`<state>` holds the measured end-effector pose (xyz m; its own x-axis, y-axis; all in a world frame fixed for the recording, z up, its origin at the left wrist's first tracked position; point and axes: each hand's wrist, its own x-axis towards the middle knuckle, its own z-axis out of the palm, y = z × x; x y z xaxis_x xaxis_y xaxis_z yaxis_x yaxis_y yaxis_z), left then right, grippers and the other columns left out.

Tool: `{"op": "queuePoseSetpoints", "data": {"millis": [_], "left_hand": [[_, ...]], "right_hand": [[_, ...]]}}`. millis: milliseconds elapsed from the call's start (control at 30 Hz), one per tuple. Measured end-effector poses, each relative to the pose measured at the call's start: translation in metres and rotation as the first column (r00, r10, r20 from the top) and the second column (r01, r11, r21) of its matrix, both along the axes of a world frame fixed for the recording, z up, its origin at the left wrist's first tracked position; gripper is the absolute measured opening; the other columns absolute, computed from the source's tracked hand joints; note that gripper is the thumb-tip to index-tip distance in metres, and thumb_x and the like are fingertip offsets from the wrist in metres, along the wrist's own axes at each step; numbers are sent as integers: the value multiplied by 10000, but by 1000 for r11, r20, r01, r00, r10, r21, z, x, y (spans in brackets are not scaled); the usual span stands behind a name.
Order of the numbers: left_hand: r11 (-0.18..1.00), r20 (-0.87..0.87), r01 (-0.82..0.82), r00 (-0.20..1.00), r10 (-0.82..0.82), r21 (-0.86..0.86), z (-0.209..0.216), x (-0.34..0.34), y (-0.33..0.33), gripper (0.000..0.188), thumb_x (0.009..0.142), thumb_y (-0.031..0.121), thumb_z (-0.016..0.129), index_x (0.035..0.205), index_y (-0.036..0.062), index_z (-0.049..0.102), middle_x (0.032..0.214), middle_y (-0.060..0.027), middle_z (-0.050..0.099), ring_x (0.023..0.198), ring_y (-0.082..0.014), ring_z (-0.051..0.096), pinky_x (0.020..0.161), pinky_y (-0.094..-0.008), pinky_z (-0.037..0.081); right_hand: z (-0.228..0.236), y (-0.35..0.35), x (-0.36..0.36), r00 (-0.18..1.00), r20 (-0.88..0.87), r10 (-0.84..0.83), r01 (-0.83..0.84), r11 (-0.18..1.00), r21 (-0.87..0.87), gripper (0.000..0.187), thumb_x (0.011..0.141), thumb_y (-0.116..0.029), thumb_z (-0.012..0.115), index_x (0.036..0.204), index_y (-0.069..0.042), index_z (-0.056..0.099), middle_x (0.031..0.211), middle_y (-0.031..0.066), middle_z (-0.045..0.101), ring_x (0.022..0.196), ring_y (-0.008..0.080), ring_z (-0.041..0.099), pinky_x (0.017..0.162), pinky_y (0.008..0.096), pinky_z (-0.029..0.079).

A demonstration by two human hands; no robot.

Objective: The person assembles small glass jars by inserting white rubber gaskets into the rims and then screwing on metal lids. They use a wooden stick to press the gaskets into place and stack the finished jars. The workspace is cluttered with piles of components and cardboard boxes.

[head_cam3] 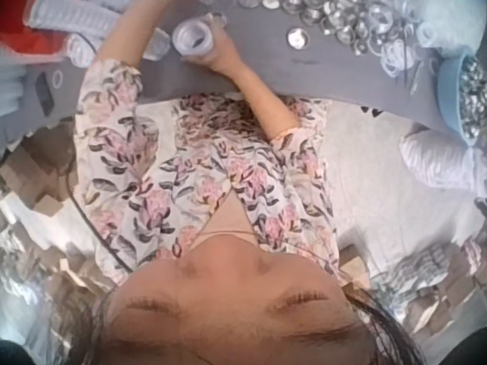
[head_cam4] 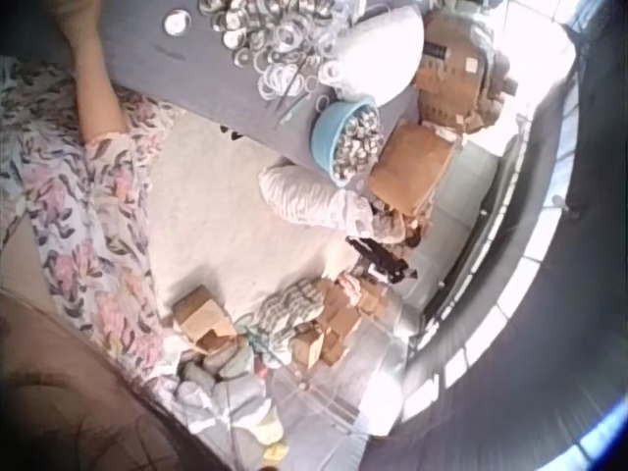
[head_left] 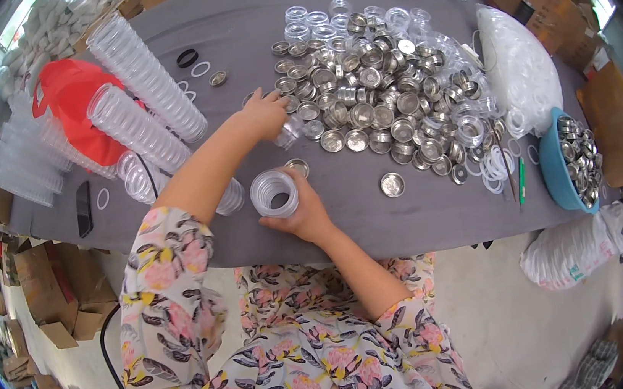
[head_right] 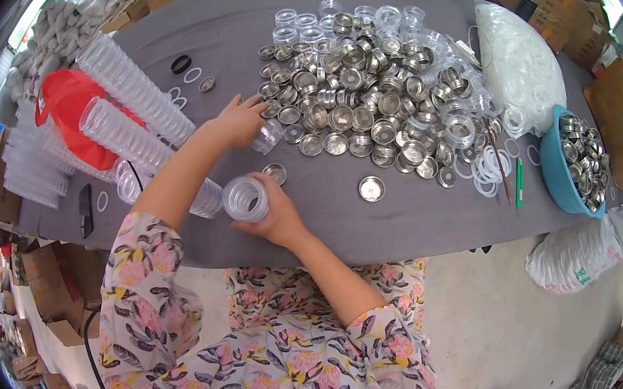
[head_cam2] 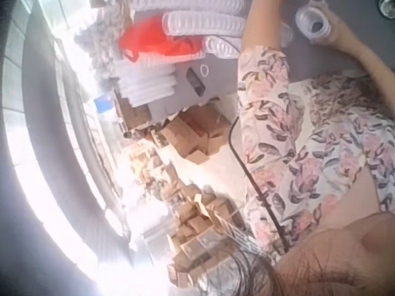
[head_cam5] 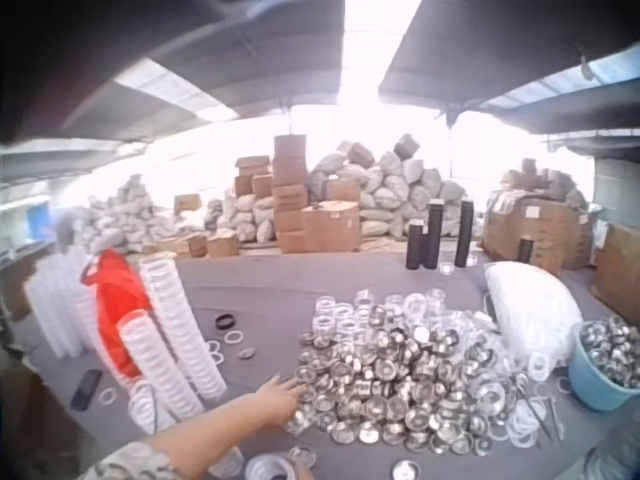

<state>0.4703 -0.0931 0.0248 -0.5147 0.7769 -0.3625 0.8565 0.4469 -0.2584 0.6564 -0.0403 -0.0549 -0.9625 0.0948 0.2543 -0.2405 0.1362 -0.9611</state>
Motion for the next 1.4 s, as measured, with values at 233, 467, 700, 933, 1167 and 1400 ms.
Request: {"op": "queuePoseSetpoints", "data": {"millis": [233,467,700,933,1167,1400], "left_hand": [[993,150,18,989,0,-114,-22,-42,5,479,698,103,635,1170,173,584,1389,13,411,1368,-228,218,1086,-594,126],[992,124,68,989,-81,107,13,-14,-14,444,664,71,642,1104,121,609,1256,-34,539,1296,-211,361,1087,-576,144],[454,415,-282,882,-224,845,68,94,-75,316,693,-36,633,994,56,605,935,-79,630,923,-254,593,1026,-454,343],[655,158,18,965,-208,756,25,151,-109,363,744,37,629,1097,81,555,1003,-107,605,1020,-284,555,983,-459,377],[674,195,-34,967,-165,738,19,153,-105,366,745,25,610,1104,53,549,1058,-121,596,1040,-311,546,973,-468,374],[553,395,-265,910,-127,790,17,145,-111,252,786,9,596,1037,24,613,994,-124,617,959,-271,578,846,-332,438]], "right_hand": [[-6,-2,-4,999,-53,6,-5,1000,13,830,557,-189,846,1240,-47,396,1146,107,541,1068,220,535,913,338,427],[-4,-4,-3,997,-73,-1,1,1000,6,823,550,-209,850,1225,-46,407,1136,123,541,1069,254,532,910,356,425],[-5,0,-5,997,-81,-15,12,999,-41,807,536,-229,851,1199,-53,427,1112,141,547,1046,297,538,892,382,431],[-7,-4,-6,997,-72,0,-7,996,-85,765,549,-195,832,1188,-59,435,1090,136,553,1015,282,555,861,365,451],[-7,-2,-2,996,-88,-20,14,998,-68,795,554,-182,825,1223,-50,416,1131,144,539,1048,284,545,878,363,448],[-3,-1,0,998,-66,7,-10,999,-53,852,551,-224,844,1253,-41,398,1163,146,521,1085,282,529,904,364,436]]}}
